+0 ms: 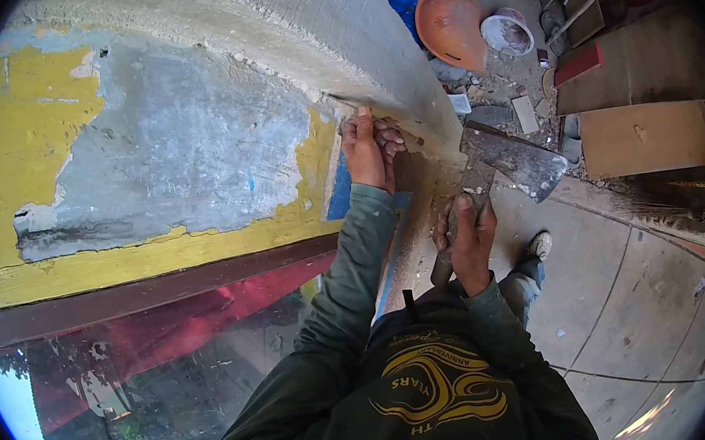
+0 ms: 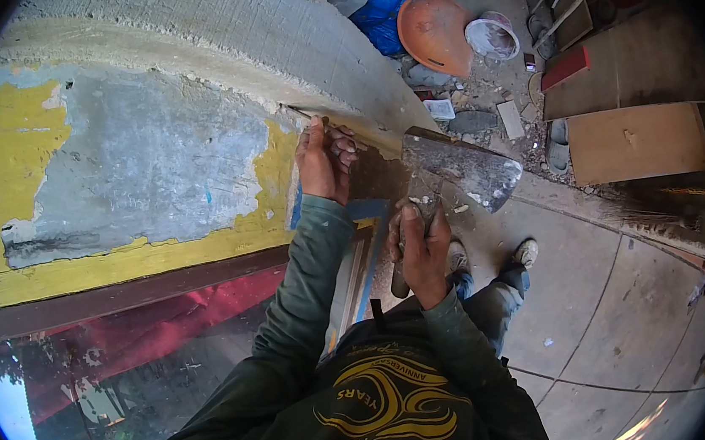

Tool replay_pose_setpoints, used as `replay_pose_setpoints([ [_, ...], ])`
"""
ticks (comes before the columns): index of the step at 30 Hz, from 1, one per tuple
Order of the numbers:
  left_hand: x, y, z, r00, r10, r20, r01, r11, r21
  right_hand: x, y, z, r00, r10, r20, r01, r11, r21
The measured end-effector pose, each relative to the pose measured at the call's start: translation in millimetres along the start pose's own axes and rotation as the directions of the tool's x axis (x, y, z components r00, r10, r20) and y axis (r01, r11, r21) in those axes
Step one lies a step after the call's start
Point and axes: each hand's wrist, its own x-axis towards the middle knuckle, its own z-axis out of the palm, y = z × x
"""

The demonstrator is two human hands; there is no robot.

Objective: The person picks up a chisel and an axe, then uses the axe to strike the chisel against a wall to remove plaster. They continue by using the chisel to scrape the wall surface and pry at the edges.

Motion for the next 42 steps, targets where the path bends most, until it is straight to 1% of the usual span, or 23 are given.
replay_pose_setpoints([
  [1, 2, 0, 1, 1.000, -0.002, -0.003, 0.002, 1.000, -0.001, 0, 0, 1, 1.000, -0.012, -0.027, 0.011, 0.999, -0.039],
  [6, 7, -3, 8, 0.999, 0.013, -0.034, -0.015, 0.997, -0.074, -3, 4, -3, 0.998, -0.025, -0.060, 0.024, 1.000, -0.017],
  [8, 4, 0, 7, 1.000, 0.000, -0.003, 0.000, 0.995, -0.097, -3, 4, -6, 0.997, -0.034, -0.076, 0.035, 0.999, 0.006],
  [9, 3, 2, 4, 1.000, -0.012, 0.019, 0.014, 0.992, -0.122, -3, 5, -7, 0.992, -0.063, -0.105, 0.067, 0.997, 0.035],
  [10, 2, 3, 2, 1.000, -0.010, 0.010, 0.011, 0.993, -0.116, -4, 7, -6, 0.988, -0.086, -0.131, 0.095, 0.993, 0.062],
  [11, 1, 3, 2, 1.000, -0.007, -0.002, 0.007, 0.996, -0.094, -5, 7, -4, 0.989, -0.078, -0.127, 0.087, 0.994, 0.067],
  [13, -1, 0, 5, 1.000, 0.000, -0.016, -0.001, 0.997, -0.078, -1, 3, 1, 0.971, -0.125, -0.206, 0.141, 0.988, 0.066],
  [15, -5, -8, 9, 1.000, 0.000, -0.020, 0.000, 1.000, -0.007, 4, 3, -2, 0.972, -0.144, -0.187, 0.159, 0.985, 0.070],
  [17, -5, -9, 9, 1.000, -0.007, -0.027, 0.006, 0.999, -0.033, 5, 5, 0, 0.974, -0.150, -0.172, 0.163, 0.984, 0.070],
  [19, -2, -11, 9, 1.000, 0.009, -0.021, -0.009, 1.000, 0.011, 9, 2, 1, 0.973, -0.156, -0.172, 0.171, 0.982, 0.076],
  [20, 1, -12, 6, 0.999, 0.026, -0.030, -0.026, 1.000, 0.012, 9, 4, 1, 0.973, -0.153, -0.171, 0.168, 0.983, 0.072],
  [25, 10, -6, 3, 0.998, 0.020, -0.060, -0.021, 1.000, -0.023, 7, 8, 1, 0.976, -0.103, -0.191, 0.108, 0.994, 0.013],
  [26, 11, -6, 6, 0.997, 0.017, -0.076, -0.021, 0.999, -0.046, 6, 9, 1, 0.975, -0.106, -0.195, 0.111, 0.994, 0.013],
  [30, 5, -7, 7, 0.998, 0.030, -0.064, -0.031, 0.999, -0.022, 6, 9, 2, 0.977, -0.115, -0.179, 0.125, 0.991, 0.047],
  [31, -1, -6, 8, 0.998, 0.031, -0.046, -0.033, 0.999, -0.022, 5, 9, 4, 0.978, -0.129, -0.164, 0.140, 0.988, 0.058],
  [33, 0, -3, 7, 0.999, 0.036, -0.029, -0.036, 0.999, -0.023, 8, 6, 9, 0.981, -0.108, -0.163, 0.120, 0.991, 0.064],
  [35, 5, 0, 5, 0.999, 0.007, -0.053, -0.008, 0.999, -0.032, 9, 4, 7, 0.981, -0.094, -0.168, 0.105, 0.993, 0.057],
  [37, 6, -1, 6, 0.998, 0.009, -0.056, -0.011, 0.999, -0.030, 9, 11, 2, 0.983, -0.127, -0.129, 0.135, 0.990, 0.053],
  [40, 6, -5, 7, 0.998, 0.014, -0.067, -0.016, 0.999, -0.031, 5, 12, -4, 0.984, -0.135, -0.112, 0.140, 0.989, 0.039],
  [41, 8, -7, 8, 0.997, 0.023, -0.075, -0.025, 0.999, -0.035, 5, 13, -2, 0.983, -0.141, -0.117, 0.146, 0.989, 0.039],
  [42, 10, -8, 9, 0.998, 0.020, -0.067, -0.022, 0.999, -0.033, 5, 14, 3, 0.977, -0.109, -0.183, 0.120, 0.992, 0.048],
])
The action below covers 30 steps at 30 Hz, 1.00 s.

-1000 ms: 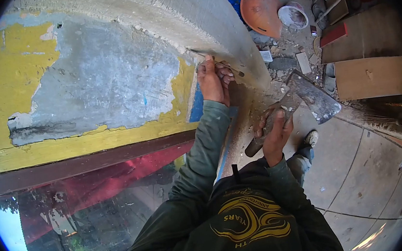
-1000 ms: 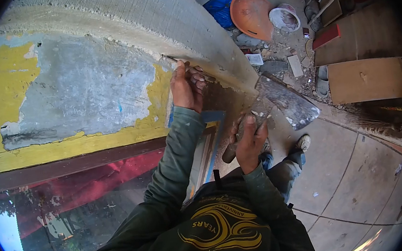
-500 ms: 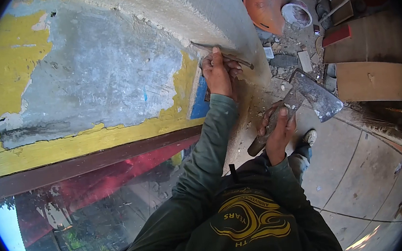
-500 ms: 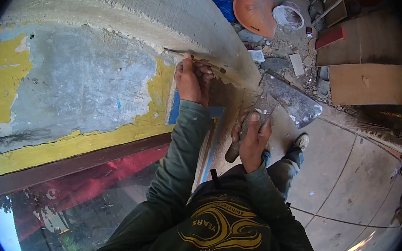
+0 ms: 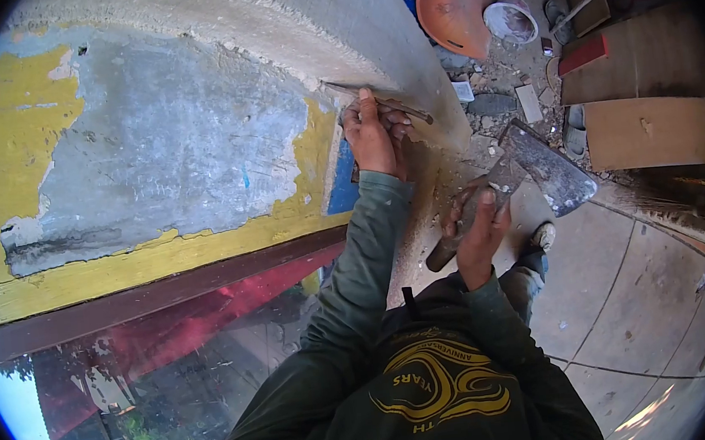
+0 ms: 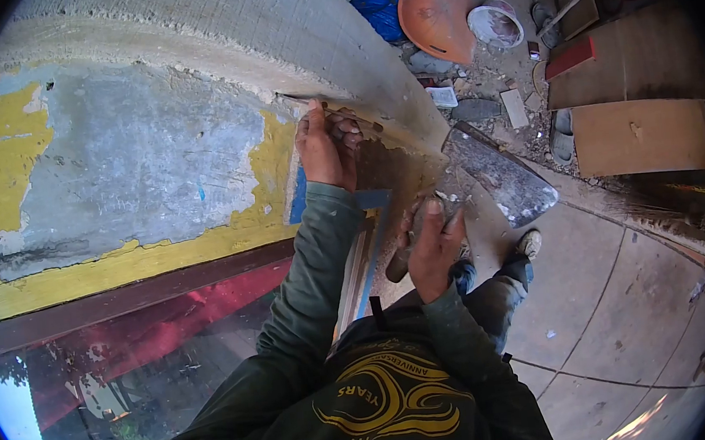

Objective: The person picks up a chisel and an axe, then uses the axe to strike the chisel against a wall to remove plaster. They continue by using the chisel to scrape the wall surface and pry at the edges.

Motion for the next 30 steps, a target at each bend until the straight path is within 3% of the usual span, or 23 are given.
replay_pose_setpoints([
  [1, 1, 0, 1, 1.000, 0.007, -0.006, -0.007, 1.000, -0.028, 0, 3, 4, 0.997, 0.027, -0.067, -0.027, 1.000, 0.008],
  [3, 0, -1, 3, 1.000, 0.010, -0.001, -0.010, 0.999, -0.051, 7, 32, 5, 1.000, 0.005, -0.006, -0.005, 1.000, 0.011],
  [4, 0, -2, 3, 1.000, 0.018, -0.022, -0.019, 0.998, -0.052, 16, 40, 12, 0.986, -0.138, 0.089, 0.156, 0.956, -0.249],
  [5, 0, -2, 4, 0.999, 0.028, -0.042, -0.030, 0.998, -0.053, 22, 44, 14, 0.945, -0.247, 0.215, 0.322, 0.821, -0.472],
  [6, 0, -2, 5, 0.999, 0.029, -0.030, -0.031, 0.998, -0.051, 19, 43, 9, 0.944, -0.257, 0.209, 0.327, 0.821, -0.468],
  [7, 2, -2, 5, 0.999, 0.026, -0.024, -0.026, 0.999, -0.040, 15, 36, 7, 0.984, -0.056, 0.168, 0.108, 0.942, -0.318],
  [8, 5, -1, 5, 0.999, 0.026, -0.020, -0.026, 0.999, -0.032, 14, 32, 8, 0.973, 0.154, 0.171, -0.128, 0.980, -0.152],
  [12, 5, -3, 2, 0.999, 0.029, -0.046, -0.032, 0.998, -0.062, 5, 29, 15, 0.995, 0.056, 0.084, -0.056, 0.998, 0.006],
  [14, 5, -3, 6, 0.998, 0.026, -0.054, -0.029, 0.998, -0.058, 22, 31, 18, 0.981, -0.059, 0.185, 0.115, 0.945, -0.307],
  [15, 5, -2, 8, 0.997, 0.029, -0.070, -0.033, 0.998, -0.051, 23, 27, 14, 0.981, -0.066, 0.183, 0.120, 0.945, -0.305],
  [17, 7, -2, 8, 0.998, 0.026, -0.061, -0.030, 0.998, -0.061, 26, 10, 7, 0.974, 0.150, 0.168, -0.111, 0.969, -0.222],
  [19, 8, -1, 4, 0.998, 0.024, -0.065, -0.029, 0.997, -0.067, 24, 21, 11, 0.989, 0.066, 0.134, -0.050, 0.992, -0.119],
  [21, 9, -4, 4, 0.998, 0.035, -0.046, -0.039, 0.996, -0.077, 28, 30, 12, 0.977, 0.116, 0.176, -0.062, 0.956, -0.287],
  [23, 6, -4, 6, 0.999, 0.019, -0.051, -0.022, 0.998, -0.063, 32, 22, 7, 0.978, 0.056, 0.202, 0.005, 0.957, -0.291],
  [28, 10, -4, 4, 0.997, 0.021, -0.076, -0.026, 0.998, -0.054, 23, 17, 18, 0.977, 0.172, 0.122, -0.155, 0.978, -0.138],
  [30, 11, -6, 7, 0.996, 0.028, -0.089, -0.033, 0.998, -0.053, 29, 11, 11, 0.969, 0.180, 0.167, -0.150, 0.973, -0.177],
])
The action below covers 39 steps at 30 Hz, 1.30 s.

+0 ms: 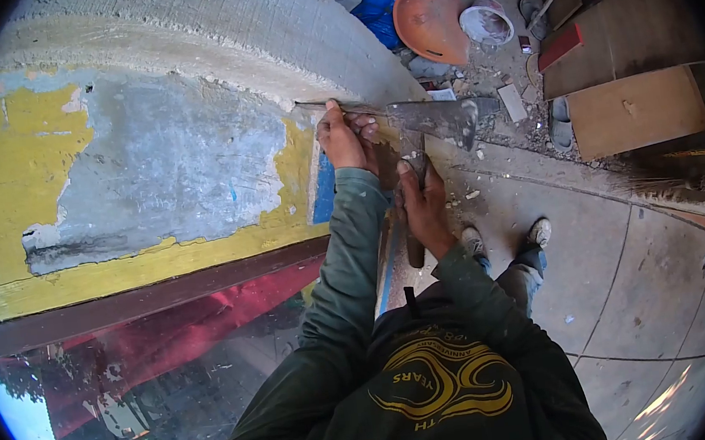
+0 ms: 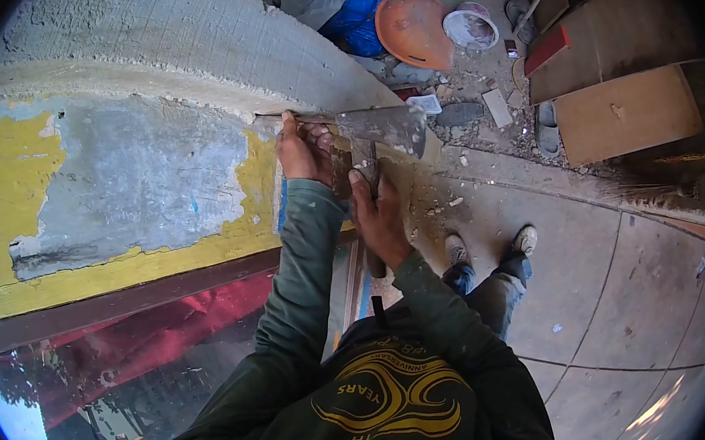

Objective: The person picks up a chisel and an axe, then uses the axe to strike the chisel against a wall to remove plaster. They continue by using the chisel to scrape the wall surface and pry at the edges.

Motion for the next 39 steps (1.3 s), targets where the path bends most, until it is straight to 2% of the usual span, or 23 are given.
replay_pose_setpoints([
  [1, 1, 0, 4, 1.000, 0.001, 0.008, -0.001, 1.000, -0.007, 4, -4, -5, 0.998, -0.001, 0.061, 0.003, 0.999, -0.046],
  [3, 0, 1, 1, 1.000, 0.000, -0.001, 0.000, 1.000, 0.000, 3, -3, -5, 0.998, -0.051, 0.038, 0.054, 0.993, -0.101],
  [5, 3, 1, 0, 1.000, 0.010, -0.001, -0.010, 1.000, -0.001, 0, -5, 6, 0.999, 0.027, -0.046, -0.025, 0.999, 0.040],
  [6, 2, 0, -1, 1.000, 0.008, 0.004, -0.008, 1.000, 0.007, 1, -4, 4, 0.998, 0.029, -0.048, -0.027, 0.999, 0.044],
  [8, -2, 2, 1, 1.000, -0.002, 0.001, 0.002, 1.000, 0.009, 10, -7, -4, 0.996, -0.016, 0.085, 0.022, 0.998, -0.062],
  [9, -2, 3, 3, 1.000, -0.001, -0.013, 0.001, 1.000, 0.002, 10, -8, -5, 0.996, -0.023, 0.088, 0.029, 0.997, -0.066],
  [11, 1, 0, 0, 1.000, 0.001, -0.001, -0.001, 1.000, -0.009, 3, -10, 0, 1.000, -0.006, -0.012, 0.006, 1.000, 0.002],
  [12, 3, 0, -2, 1.000, 0.002, 0.014, -0.002, 1.000, -0.013, 4, -6, 1, 1.000, -0.006, -0.007, 0.006, 1.000, 0.004],
  [15, 4, -2, -4, 1.000, 0.002, 0.007, -0.002, 1.000, 0.008, 7, 1, -3, 1.000, 0.003, 0.031, -0.002, 1.000, -0.025],
  [17, -3, -1, -1, 1.000, -0.001, 0.002, 0.001, 1.000, 0.016, 8, -13, -19, 0.996, -0.004, 0.089, 0.019, 0.986, -0.164],
  [18, -6, 0, 2, 1.000, 0.005, -0.007, -0.005, 1.000, 0.025, 4, -14, -22, 0.997, -0.010, 0.081, 0.023, 0.986, -0.166],
  [21, -14, -9, -14, 0.999, -0.019, 0.031, 0.016, 0.993, 0.114, -10, -15, -20, 0.998, 0.036, 0.054, -0.032, 0.997, -0.070],
  [22, -26, -8, -15, 0.997, 0.033, 0.063, -0.045, 0.978, 0.203, -15, -13, -22, 0.998, 0.055, 0.038, -0.054, 0.998, -0.027],
  [25, -45, -5, -10, 0.996, 0.027, 0.080, -0.042, 0.980, 0.195, -21, -20, -27, 0.995, 0.094, 0.030, -0.094, 0.996, -0.002],
  [30, -28, 23, -1, 0.987, 0.062, 0.147, -0.077, 0.992, 0.098, -26, -24, -22, 0.996, 0.080, 0.041, -0.080, 0.997, 0.000],
  [34, -20, 28, -4, 0.992, 0.039, 0.120, -0.052, 0.993, 0.110, -34, -22, -22, 0.992, 0.115, 0.057, -0.116, 0.993, 0.014],
  [37, -18, 24, -7, 0.987, 0.048, 0.153, -0.065, 0.992, 0.109, -40, -18, -20, 0.995, 0.056, 0.080, -0.059, 0.997, 0.042],
  [39, -15, 24, -5, 0.991, 0.041, 0.129, -0.052, 0.996, 0.079, -42, -14, -13, 0.997, -0.080, -0.017, 0.082, 0.993, 0.084],
])
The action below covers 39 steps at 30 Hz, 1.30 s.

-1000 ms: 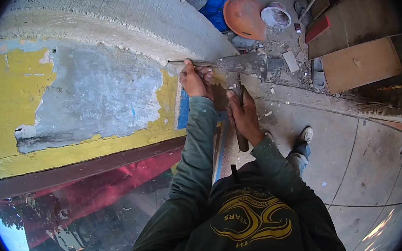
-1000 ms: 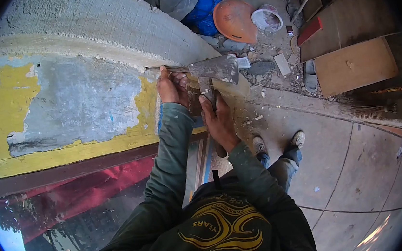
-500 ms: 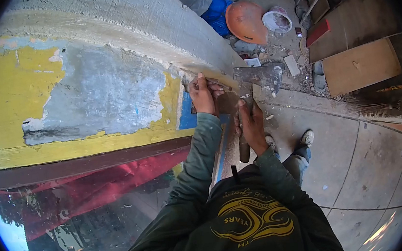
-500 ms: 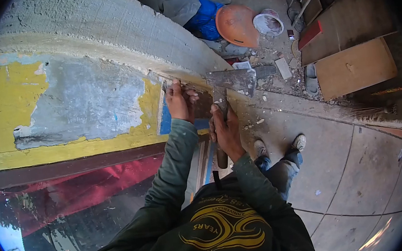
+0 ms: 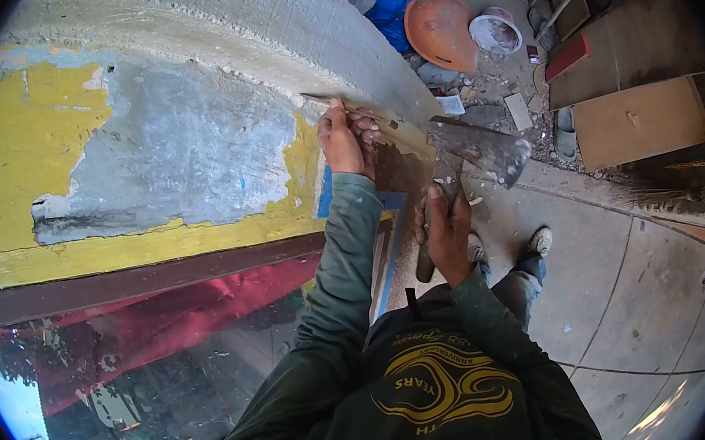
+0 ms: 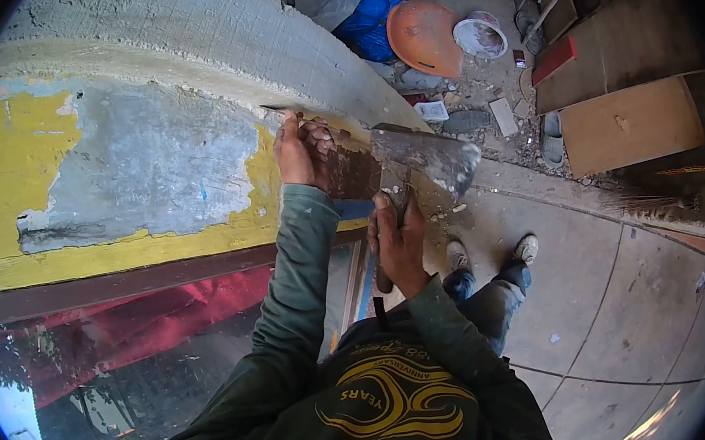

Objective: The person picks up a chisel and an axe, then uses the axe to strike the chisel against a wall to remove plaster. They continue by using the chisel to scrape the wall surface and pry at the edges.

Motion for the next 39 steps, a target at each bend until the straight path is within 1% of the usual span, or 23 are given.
replay_pose_setpoints([
  [4, -1, 0, 5, 1.000, -0.002, -0.004, 0.002, 1.000, -0.021, 13, 27, 15, 0.999, -0.050, -0.001, 0.050, 0.998, 0.043],
  [6, 0, 1, 6, 1.000, -0.004, -0.014, 0.004, 1.000, -0.019, 25, 27, 9, 0.992, -0.002, 0.129, 0.013, 0.996, -0.088],
  [8, 3, 0, 5, 1.000, 0.000, 0.000, 0.000, 1.000, -0.021, 15, 13, 12, 0.994, 0.054, 0.100, -0.046, 0.995, -0.086],
  [10, 4, 2, 3, 1.000, 0.005, 0.001, -0.005, 1.000, -0.025, 12, 19, 21, 0.998, -0.062, -0.025, 0.064, 0.992, 0.108],
  [11, 3, 2, 3, 1.000, -0.001, 0.002, 0.001, 1.000, -0.029, 16, 28, 21, 0.998, -0.056, -0.028, 0.059, 0.992, 0.107],
  [13, 0, 1, 4, 1.000, -0.009, 0.015, 0.009, 0.999, -0.036, 32, 38, 23, 0.959, -0.273, 0.074, 0.283, 0.918, -0.277],
  [14, -1, 1, 4, 1.000, -0.022, -0.006, 0.022, 0.999, -0.043, 31, 32, 18, 0.957, -0.281, 0.070, 0.290, 0.916, -0.277],
  [16, 2, 2, 7, 0.999, -0.023, -0.029, 0.021, 0.998, -0.061, 30, 15, 8, 0.995, 0.025, 0.092, -0.016, 0.995, -0.096],
  [17, 0, 1, 4, 0.999, -0.027, -0.030, 0.025, 0.998, -0.052, 24, 15, 12, 0.995, 0.036, 0.095, -0.027, 0.995, -0.096],
  [19, 3, 2, 2, 0.999, -0.022, -0.027, 0.021, 0.999, -0.044, 20, 16, 23, 0.999, 0.017, -0.031, -0.014, 0.996, 0.085],
  [20, 3, 2, 2, 0.999, -0.021, -0.031, 0.019, 0.999, -0.048, 21, 19, 22, 0.999, 0.020, -0.037, -0.017, 0.996, 0.088],
  [22, 2, 0, 6, 1.000, -0.022, -0.018, 0.021, 0.998, -0.057, 32, 20, 18, 0.995, -0.018, 0.095, 0.028, 0.994, -0.105],
  [24, 4, 2, 7, 0.999, -0.032, -0.023, 0.029, 0.995, -0.100, 30, 18, 15, 0.993, -0.007, 0.115, 0.019, 0.995, -0.101],
  [26, 6, 3, 7, 0.999, -0.031, -0.036, 0.028, 0.995, -0.095, 23, 18, 27, 0.998, -0.024, -0.051, 0.034, 0.980, 0.195],
  [27, 5, 3, 6, 0.998, -0.041, -0.039, 0.037, 0.996, -0.086, 24, 20, 33, 0.996, -0.061, -0.058, 0.072, 0.976, 0.206],
  [28, 5, 3, 5, 0.998, -0.044, -0.036, 0.041, 0.996, -0.083, 28, 23, 32, 0.996, -0.062, -0.064, 0.074, 0.975, 0.209],
  [30, 5, 2, 8, 0.998, -0.032, -0.047, 0.027, 0.995, -0.100, 38, 23, 20, 0.993, -0.008, 0.115, 0.016, 0.998, -0.065],
  [31, 7, 2, 11, 0.999, -0.027, -0.042, 0.022, 0.994, -0.109, 39, 13, 15, 0.988, 0.011, 0.152, -0.004, 0.999, -0.046],
  [32, 6, 2, 9, 0.999, -0.031, -0.034, 0.027, 0.993, -0.118, 33, 11, 18, 0.988, 0.016, 0.155, -0.008, 0.999, -0.048],
  [34, 8, 3, 6, 0.999, -0.029, -0.027, 0.026, 0.992, -0.125, 25, 13, 28, 1.000, -0.013, -0.012, 0.014, 0.991, 0.136],
  [36, 10, 0, 5, 0.999, -0.035, -0.038, 0.030, 0.991, -0.127, 32, 21, 28, 0.999, 0.014, -0.029, -0.010, 0.994, 0.113],
  [38, 8, 0, 7, 0.998, -0.057, -0.031, 0.053, 0.991, -0.122, 41, 15, 19, 0.988, -0.054, 0.142, 0.071, 0.990, -0.122],
  [39, 9, 1, 7, 0.997, -0.066, -0.043, 0.060, 0.991, -0.123, 40, 13, 16, 0.994, -0.041, 0.097, 0.054, 0.988, -0.144],
])
